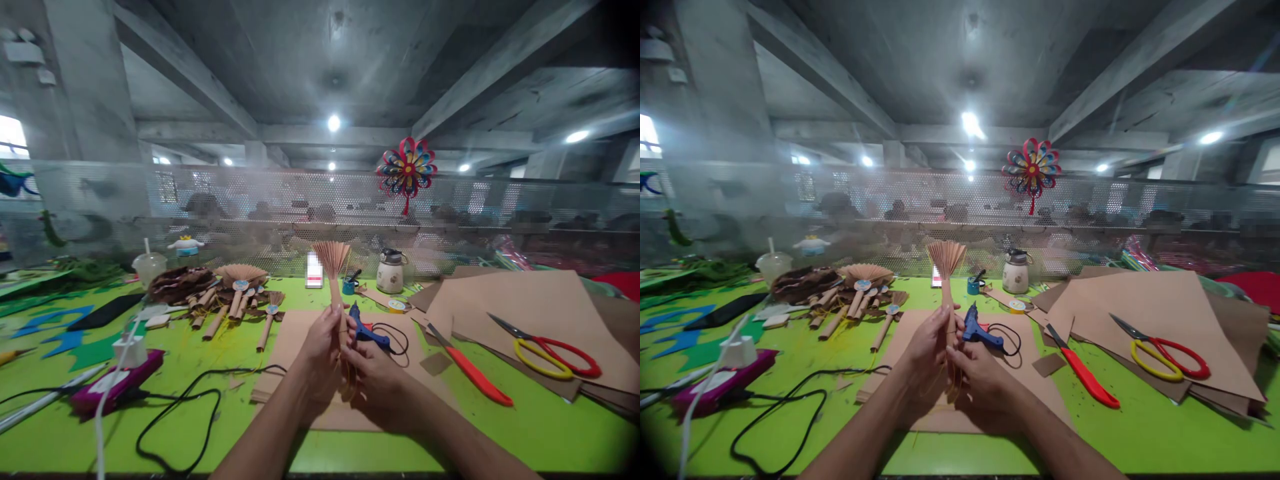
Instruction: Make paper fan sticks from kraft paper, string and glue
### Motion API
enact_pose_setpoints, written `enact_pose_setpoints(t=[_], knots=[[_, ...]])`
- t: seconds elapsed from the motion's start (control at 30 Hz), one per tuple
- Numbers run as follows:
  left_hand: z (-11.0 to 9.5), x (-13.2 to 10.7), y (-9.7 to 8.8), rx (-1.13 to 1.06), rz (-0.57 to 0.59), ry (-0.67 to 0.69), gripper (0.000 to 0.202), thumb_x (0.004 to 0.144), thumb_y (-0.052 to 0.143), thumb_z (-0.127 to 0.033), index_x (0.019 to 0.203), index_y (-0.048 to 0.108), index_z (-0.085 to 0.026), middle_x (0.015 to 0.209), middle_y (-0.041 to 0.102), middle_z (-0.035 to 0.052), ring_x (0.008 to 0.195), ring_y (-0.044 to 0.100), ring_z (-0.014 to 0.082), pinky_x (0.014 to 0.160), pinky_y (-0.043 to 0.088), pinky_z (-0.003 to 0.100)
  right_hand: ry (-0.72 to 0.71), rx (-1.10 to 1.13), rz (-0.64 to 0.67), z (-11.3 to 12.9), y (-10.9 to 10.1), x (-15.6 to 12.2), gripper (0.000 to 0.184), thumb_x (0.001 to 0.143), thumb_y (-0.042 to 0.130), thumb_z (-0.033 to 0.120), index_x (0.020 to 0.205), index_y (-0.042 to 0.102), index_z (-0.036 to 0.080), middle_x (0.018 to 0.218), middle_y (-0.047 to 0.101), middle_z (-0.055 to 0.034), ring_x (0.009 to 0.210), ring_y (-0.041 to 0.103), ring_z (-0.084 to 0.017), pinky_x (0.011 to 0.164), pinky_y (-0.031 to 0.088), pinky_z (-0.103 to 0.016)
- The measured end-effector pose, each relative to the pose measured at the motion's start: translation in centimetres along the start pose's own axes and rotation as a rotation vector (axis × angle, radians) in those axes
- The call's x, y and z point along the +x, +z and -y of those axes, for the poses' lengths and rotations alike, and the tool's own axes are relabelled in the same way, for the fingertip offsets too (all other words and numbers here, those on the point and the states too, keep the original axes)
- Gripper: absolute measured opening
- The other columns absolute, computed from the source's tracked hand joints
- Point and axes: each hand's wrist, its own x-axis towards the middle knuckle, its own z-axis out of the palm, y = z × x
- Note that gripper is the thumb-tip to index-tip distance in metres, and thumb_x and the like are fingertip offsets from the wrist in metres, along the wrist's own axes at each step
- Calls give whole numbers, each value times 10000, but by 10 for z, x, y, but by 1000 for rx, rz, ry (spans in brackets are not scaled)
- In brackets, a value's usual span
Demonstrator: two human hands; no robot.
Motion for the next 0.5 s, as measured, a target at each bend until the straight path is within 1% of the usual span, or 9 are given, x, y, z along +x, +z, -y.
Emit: enact_pose_setpoints(t=[0.07,0.1,0.2,0.27,0.4,0.5], knots=[[1,0,0,2,-15,-14,260,850,571,-407,812,552,-151,642,585,29,486,543,113,459,447,214,41,111,-45,-7,2,8,414,782,589,601,854,581,193,635,490,7,508,464,-110,487,388,-238],[1,0,0,-1,-26,-15,255,846,579,-404,837,561,-150,655,594,35,506,561,122,481,465,226,53,145,-65,-10,2,12,416,769,607,600,830,573,189,620,474,16,493,446,-103,481,379,-236],[-2,0,1,-22,-44,-10,262,846,583,-382,954,590,-143,721,634,63,591,616,159,573,515,274,51,153,-100,-14,-1,18,451,741,629,618,760,547,175,597,452,27,480,422,-95,469,354,-231],[-5,0,0,-31,-30,-27,280,859,562,-373,976,612,-124,755,655,93,648,640,185,636,533,304,49,159,-116,-14,-2,16,469,740,621,632,719,526,174,576,437,32,471,411,-93,459,340,-229],[-9,1,-5,-18,10,-18,256,885,522,-305,965,643,-94,846,684,147,749,665,218,704,542,328,61,237,-82,-11,0,9,473,778,564,647,701,497,186,511,379,62,411,351,-78,430,317,-222],[-9,1,-9,-30,64,-40,238,875,541,-263,1004,639,-88,885,683,152,770,666,218,729,545,338,84,294,-36,-9,0,7,473,791,546,651,722,498,186,470,370,76,382,328,-73,415,305,-213]])
